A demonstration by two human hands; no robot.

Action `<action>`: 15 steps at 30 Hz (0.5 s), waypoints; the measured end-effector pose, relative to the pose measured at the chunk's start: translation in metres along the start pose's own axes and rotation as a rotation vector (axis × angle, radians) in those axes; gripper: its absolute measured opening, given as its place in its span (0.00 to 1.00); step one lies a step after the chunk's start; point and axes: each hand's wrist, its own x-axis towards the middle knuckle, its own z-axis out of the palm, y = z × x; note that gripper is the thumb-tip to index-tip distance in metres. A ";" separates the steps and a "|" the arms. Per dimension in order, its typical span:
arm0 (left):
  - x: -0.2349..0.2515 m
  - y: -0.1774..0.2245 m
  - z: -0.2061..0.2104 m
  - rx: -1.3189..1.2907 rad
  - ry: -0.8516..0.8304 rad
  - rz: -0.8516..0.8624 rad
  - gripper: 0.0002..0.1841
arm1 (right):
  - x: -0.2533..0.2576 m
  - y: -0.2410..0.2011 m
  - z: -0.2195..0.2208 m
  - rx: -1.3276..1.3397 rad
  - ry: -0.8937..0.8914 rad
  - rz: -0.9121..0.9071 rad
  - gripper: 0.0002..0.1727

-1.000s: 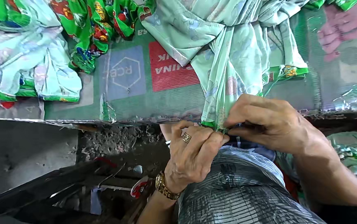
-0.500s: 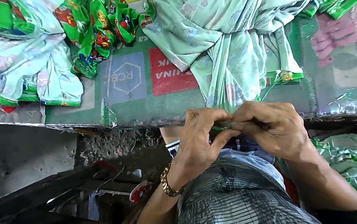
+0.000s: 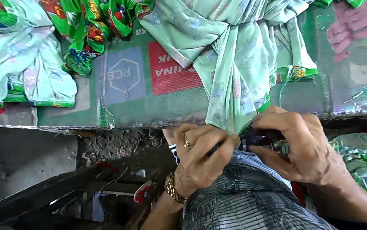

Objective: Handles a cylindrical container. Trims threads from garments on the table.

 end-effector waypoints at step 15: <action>-0.003 0.007 0.002 0.089 0.058 0.089 0.05 | -0.006 0.002 0.005 -0.287 0.067 -0.155 0.07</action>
